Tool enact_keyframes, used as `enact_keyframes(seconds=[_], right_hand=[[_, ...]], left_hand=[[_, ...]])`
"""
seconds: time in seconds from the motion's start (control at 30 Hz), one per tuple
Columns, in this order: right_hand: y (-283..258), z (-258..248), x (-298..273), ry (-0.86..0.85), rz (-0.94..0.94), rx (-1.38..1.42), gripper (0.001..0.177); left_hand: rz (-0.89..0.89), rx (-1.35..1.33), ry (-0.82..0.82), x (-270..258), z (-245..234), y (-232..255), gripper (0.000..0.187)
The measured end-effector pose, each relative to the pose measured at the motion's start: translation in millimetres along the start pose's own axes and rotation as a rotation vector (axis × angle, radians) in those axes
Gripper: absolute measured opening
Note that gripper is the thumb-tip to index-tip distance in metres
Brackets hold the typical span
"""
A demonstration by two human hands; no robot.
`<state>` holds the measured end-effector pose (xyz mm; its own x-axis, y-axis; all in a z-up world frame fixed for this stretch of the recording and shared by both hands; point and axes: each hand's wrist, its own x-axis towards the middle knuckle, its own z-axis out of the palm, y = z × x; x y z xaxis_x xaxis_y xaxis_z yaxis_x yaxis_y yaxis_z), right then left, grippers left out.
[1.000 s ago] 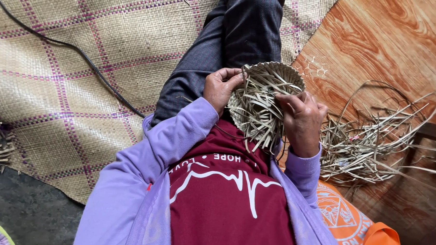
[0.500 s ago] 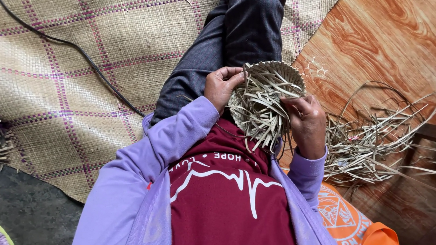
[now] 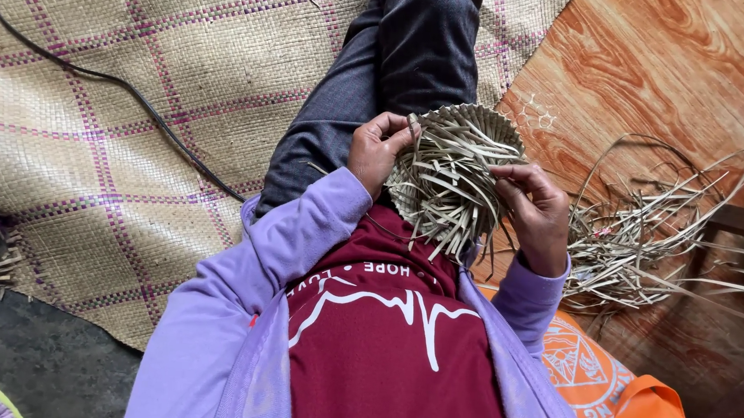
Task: Weaving the sides of a small basket using dried plant fibers while sitting on a mat.
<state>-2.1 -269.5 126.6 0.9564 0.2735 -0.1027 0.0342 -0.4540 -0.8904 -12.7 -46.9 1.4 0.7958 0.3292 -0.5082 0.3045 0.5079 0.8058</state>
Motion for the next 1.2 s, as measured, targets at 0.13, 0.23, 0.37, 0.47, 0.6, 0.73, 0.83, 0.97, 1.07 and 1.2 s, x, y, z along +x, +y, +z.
enact_keyframes(seconds=[0.13,0.23,0.37,0.47,0.6,0.73,0.83,0.97,1.07,1.2], right_hand=[[13.7,-20.9,-6.7,-0.063,-0.039,-0.084,0.022],[-2.5,-46.7,-15.0,0.002,-0.078,-0.241,0.017],[-38.8,-35.8,-2.3,0.194,-0.225,-0.033,0.004],[-37.5,2.2,31.2,0.129,-0.390,-0.212,0.014],[13.6,44.7,75.3,0.083,-0.410,-0.380,0.016],[13.4,48.4,73.9,0.055,-0.274,-0.322,0.018],[20.0,46.7,73.4,0.074,-0.211,-0.278,0.018],[31.1,46.0,72.9,0.064,-0.182,-0.258,0.020],[30.5,42.6,72.4,0.037,-0.156,-0.258,0.019],[38.8,40.7,70.3,0.018,-0.094,-0.233,0.017]], left_hand=[[-0.001,-0.003,-0.001,4.8,-6.0,0.9,0.014],[-0.031,-0.060,0.094,10.4,-17.7,13.2,0.014],[0.031,0.125,-0.052,3.8,-7.2,20.0,0.014],[0.113,0.189,-0.031,-3.3,0.0,20.8,0.021],[0.146,0.213,-0.046,-10.7,1.2,27.7,0.025],[0.146,0.180,-0.056,-9.3,-4.0,27.0,0.029],[0.137,0.195,-0.058,-9.1,-3.3,27.9,0.028],[0.104,0.189,-0.069,-6.6,-1.9,27.5,0.024],[0.074,0.183,-0.080,-4.0,-3.2,25.6,0.023],[0.075,0.202,-0.095,-4.2,-2.4,30.1,0.022]])
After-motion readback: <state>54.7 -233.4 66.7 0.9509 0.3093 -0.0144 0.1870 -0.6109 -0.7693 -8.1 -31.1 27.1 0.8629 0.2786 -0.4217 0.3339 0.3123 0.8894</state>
